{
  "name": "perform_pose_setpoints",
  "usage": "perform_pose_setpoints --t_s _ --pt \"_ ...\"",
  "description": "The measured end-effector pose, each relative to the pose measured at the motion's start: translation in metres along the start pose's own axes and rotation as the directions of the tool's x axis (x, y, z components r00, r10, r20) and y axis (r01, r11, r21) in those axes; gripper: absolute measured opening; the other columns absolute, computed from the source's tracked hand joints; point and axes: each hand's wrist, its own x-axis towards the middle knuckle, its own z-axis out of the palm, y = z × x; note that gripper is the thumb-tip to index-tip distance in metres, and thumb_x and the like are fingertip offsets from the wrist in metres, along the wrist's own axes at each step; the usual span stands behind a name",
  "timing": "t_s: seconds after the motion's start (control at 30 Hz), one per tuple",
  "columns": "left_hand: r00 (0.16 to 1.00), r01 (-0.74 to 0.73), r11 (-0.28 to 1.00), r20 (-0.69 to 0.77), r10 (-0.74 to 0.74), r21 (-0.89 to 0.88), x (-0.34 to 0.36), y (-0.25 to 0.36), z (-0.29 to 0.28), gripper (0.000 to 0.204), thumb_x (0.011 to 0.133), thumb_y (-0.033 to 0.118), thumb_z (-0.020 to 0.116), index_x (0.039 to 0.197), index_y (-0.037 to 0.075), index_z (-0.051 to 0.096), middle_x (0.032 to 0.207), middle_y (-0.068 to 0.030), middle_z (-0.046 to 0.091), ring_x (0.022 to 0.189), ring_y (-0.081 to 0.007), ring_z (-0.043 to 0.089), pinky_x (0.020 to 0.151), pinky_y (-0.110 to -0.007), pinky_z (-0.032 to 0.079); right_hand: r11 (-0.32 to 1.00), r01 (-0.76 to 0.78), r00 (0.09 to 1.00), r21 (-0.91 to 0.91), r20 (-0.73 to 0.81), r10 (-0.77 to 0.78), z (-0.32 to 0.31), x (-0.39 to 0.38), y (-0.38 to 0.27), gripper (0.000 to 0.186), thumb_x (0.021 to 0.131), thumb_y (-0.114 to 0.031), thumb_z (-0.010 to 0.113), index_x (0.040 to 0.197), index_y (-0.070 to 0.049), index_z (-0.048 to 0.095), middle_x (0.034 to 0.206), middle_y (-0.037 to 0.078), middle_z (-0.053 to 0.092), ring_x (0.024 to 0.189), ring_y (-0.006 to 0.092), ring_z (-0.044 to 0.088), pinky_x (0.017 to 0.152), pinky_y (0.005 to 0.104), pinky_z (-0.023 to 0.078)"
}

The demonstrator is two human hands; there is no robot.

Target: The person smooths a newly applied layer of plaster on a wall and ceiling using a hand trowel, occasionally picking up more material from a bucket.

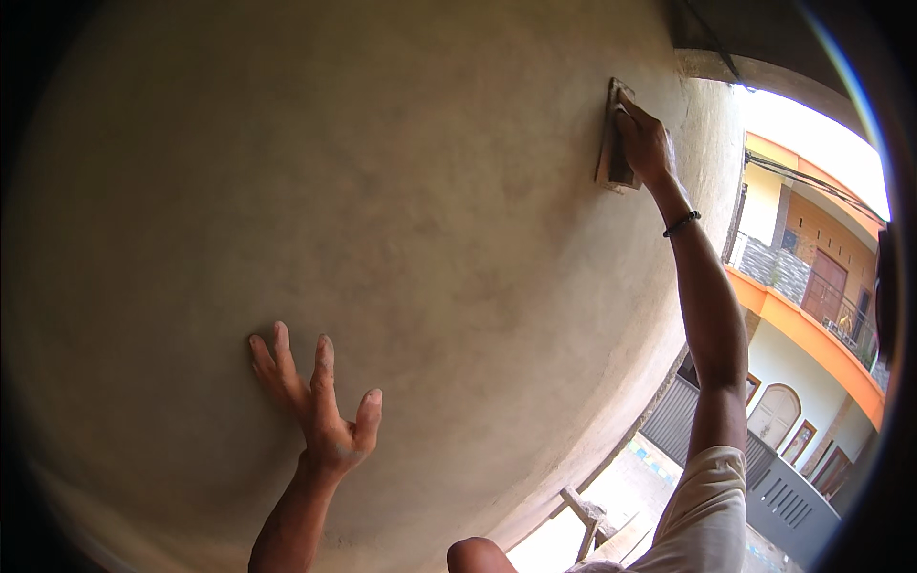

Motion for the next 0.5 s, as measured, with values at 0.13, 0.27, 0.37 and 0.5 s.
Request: perform_pose_setpoints --t_s 0.13,0.27,0.37,0.5 --pt "0.979 -0.145 0.975 -0.169 0.116 -0.171 0.060 0.022 0.005 0.071 0.092 0.031 0.048 0.151 -0.003 0.028 0.159 -0.0294 0.015 0.145 -0.0545 0.009 0.114 -0.068 0.013 0.963 0.198 0.966 -0.182 -0.132 -0.223 -0.032 0.096 -0.061 0.040 0.093 -0.041 0.056 0.128 -0.024 0.066 0.112 0.019 0.070 0.105 0.0383 0.066 0.094 0.0422 0.052" --pt "0.945 -0.244 0.952 -0.267 0.190 -0.183 0.158 0.040 0.012 0.072 0.093 0.025 0.046 0.155 0.000 0.019 0.160 -0.0266 0.014 0.144 -0.0553 0.012 0.115 -0.065 0.013 0.971 0.202 0.971 -0.130 -0.098 -0.216 -0.080 0.211 -0.010 0.033 0.094 -0.028 0.055 0.122 -0.014 0.067 0.101 0.018 0.067 0.094 0.0323 0.065 0.083 0.0384 0.050" --pt "0.919 -0.328 0.931 -0.282 0.276 -0.157 0.237 0.029 0.019 0.073 0.094 0.025 0.044 0.158 0.007 0.014 0.162 -0.0230 0.013 0.145 -0.0545 0.012 0.116 -0.063 0.015 0.986 0.133 0.988 -0.103 -0.064 -0.140 -0.066 0.218 0.036 0.042 0.098 -0.035 0.052 0.135 -0.016 0.061 0.121 0.015 0.068 0.112 0.0317 0.066 0.097 0.0372 0.050" --pt "0.931 -0.349 0.937 -0.110 0.347 0.001 0.363 0.016 -0.018 0.068 0.098 0.033 0.042 0.158 0.012 0.018 0.157 -0.0232 0.028 0.143 -0.0493 0.028 0.117 -0.059 0.021 0.996 -0.080 0.991 0.047 -0.105 0.085 -0.063 0.158 0.053 0.040 0.097 -0.029 0.054 0.136 -0.020 0.060 0.120 0.017 0.068 0.110 0.0323 0.067 0.095 0.0414 0.052"
